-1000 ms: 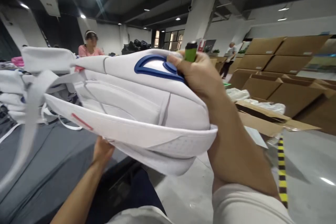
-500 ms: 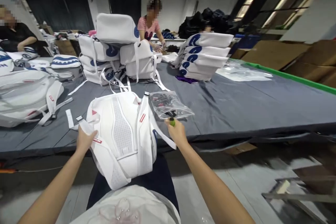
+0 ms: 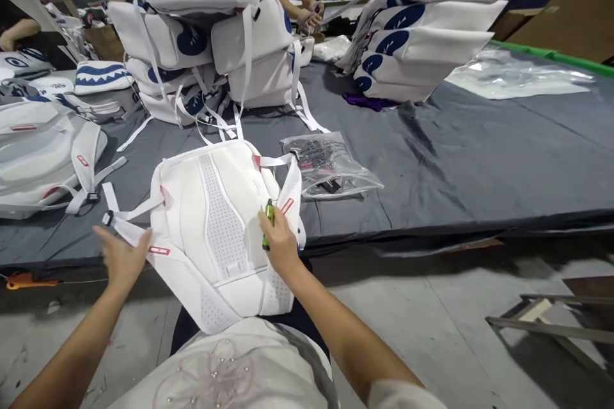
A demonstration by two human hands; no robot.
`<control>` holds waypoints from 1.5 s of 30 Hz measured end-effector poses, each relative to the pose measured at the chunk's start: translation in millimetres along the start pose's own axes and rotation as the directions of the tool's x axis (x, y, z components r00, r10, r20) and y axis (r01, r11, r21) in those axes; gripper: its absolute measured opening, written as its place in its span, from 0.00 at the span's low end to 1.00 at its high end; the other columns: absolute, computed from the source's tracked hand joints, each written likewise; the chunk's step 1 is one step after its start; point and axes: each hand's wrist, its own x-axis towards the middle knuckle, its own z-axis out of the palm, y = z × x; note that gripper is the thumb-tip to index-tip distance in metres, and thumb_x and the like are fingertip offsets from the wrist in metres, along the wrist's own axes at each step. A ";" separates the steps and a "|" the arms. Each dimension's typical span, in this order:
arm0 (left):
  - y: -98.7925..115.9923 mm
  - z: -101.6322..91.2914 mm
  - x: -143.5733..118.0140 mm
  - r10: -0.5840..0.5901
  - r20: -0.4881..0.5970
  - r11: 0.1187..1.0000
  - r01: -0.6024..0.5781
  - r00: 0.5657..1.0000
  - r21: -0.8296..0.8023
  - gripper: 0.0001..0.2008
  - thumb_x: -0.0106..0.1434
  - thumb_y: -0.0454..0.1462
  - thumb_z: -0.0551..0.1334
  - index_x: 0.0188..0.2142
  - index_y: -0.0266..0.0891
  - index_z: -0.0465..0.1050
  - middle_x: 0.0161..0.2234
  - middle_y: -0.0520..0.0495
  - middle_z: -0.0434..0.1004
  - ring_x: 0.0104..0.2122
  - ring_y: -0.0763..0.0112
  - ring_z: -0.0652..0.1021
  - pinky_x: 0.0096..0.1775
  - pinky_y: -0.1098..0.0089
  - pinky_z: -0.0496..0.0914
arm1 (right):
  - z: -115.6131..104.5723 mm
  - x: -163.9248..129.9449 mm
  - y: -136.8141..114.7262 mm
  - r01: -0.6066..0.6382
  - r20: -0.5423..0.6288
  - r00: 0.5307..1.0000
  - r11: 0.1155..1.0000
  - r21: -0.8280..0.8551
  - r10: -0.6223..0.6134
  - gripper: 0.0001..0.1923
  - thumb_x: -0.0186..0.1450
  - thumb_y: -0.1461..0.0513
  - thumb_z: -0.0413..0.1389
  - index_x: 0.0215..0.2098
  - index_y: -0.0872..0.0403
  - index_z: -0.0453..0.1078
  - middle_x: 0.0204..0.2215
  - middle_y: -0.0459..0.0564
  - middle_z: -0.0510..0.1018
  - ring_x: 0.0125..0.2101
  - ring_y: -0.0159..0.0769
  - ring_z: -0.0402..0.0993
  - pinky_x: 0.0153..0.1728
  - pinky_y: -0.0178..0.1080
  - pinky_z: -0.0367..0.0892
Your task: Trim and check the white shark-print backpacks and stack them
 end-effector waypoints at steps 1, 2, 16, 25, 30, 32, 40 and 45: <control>6.4 -3.2 3.7 0.111 -0.117 0.994 -0.109 0.987 0.026 0.56 0.59 0.50 0.67 0.72 0.32 0.31 0.70 0.20 0.44 0.69 0.27 0.51 0.61 0.28 0.53 | 0.6 -9.3 8.3 0.026 -0.063 0.998 0.999 -0.038 -0.028 0.20 0.70 0.71 0.47 0.56 0.56 0.71 0.57 0.64 0.70 0.58 0.44 0.67 0.54 0.45 0.71; 18.7 -3.4 6.5 0.279 -0.209 0.960 -0.276 0.937 0.042 0.51 0.61 0.48 0.66 0.73 0.37 0.35 0.71 0.25 0.44 0.69 0.31 0.50 0.62 0.28 0.51 | 1.2 -16.7 12.4 0.066 -0.111 0.991 0.996 -0.061 -0.072 0.20 0.68 0.73 0.48 0.55 0.55 0.71 0.56 0.63 0.70 0.59 0.45 0.67 0.55 0.46 0.71; 242.8 137.5 26.2 0.847 0.430 -0.217 -0.943 -0.311 -0.254 0.27 0.70 0.56 0.50 0.34 0.37 0.75 0.33 0.43 0.77 0.36 0.61 0.73 0.45 0.57 0.61 | 17.2 -37.3 7.2 0.162 -0.301 0.941 0.987 -0.005 -0.156 0.23 0.65 0.74 0.53 0.56 0.53 0.68 0.62 0.64 0.66 0.65 0.53 0.60 0.56 0.54 0.72; 247.2 138.3 43.1 0.804 0.431 -0.238 -0.885 -0.410 -0.400 0.21 0.69 0.53 0.58 0.32 0.41 0.77 0.37 0.47 0.77 0.39 0.63 0.70 0.53 0.56 0.54 | 23.6 -36.4 6.8 0.152 -0.273 0.950 0.988 -0.023 -0.152 0.18 0.65 0.74 0.55 0.51 0.54 0.70 0.63 0.66 0.65 0.64 0.53 0.62 0.53 0.52 0.73; 246.4 141.2 36.3 0.803 0.480 -0.186 -0.914 -0.353 -0.362 0.24 0.67 0.57 0.57 0.30 0.41 0.78 0.36 0.46 0.76 0.42 0.60 0.70 0.57 0.51 0.53 | 23.0 -35.7 6.9 0.148 -0.266 0.952 0.989 -0.029 -0.151 0.18 0.65 0.73 0.56 0.51 0.55 0.70 0.61 0.68 0.66 0.62 0.54 0.63 0.53 0.52 0.73; 246.5 143.0 34.2 0.791 0.490 -0.214 -0.916 -0.367 -0.340 0.27 0.67 0.59 0.54 0.29 0.42 0.78 0.37 0.46 0.77 0.43 0.58 0.70 0.58 0.49 0.53 | 23.0 -35.6 7.0 0.149 -0.267 0.952 0.988 -0.025 -0.151 0.18 0.64 0.73 0.56 0.51 0.55 0.71 0.62 0.67 0.66 0.63 0.54 0.63 0.54 0.52 0.73; 266.2 123.7 100.1 0.730 0.523 -0.298 -0.893 -0.440 -0.336 0.27 0.68 0.59 0.52 0.30 0.42 0.74 0.41 0.47 0.75 0.53 0.58 0.70 0.66 0.47 0.47 | 25.5 -37.8 8.4 0.160 -0.270 0.951 0.987 0.018 -0.150 0.20 0.62 0.74 0.58 0.51 0.55 0.72 0.67 0.66 0.61 0.65 0.53 0.61 0.57 0.52 0.71; 271.0 103.7 147.9 0.805 0.507 -0.241 -0.951 -0.308 -0.195 0.35 0.65 0.65 0.46 0.32 0.39 0.74 0.46 0.42 0.74 0.57 0.54 0.65 0.66 0.42 0.43 | 22.9 -36.1 6.5 0.147 -0.268 0.954 0.989 0.013 -0.138 0.20 0.64 0.74 0.56 0.52 0.55 0.71 0.66 0.66 0.61 0.64 0.53 0.62 0.55 0.52 0.72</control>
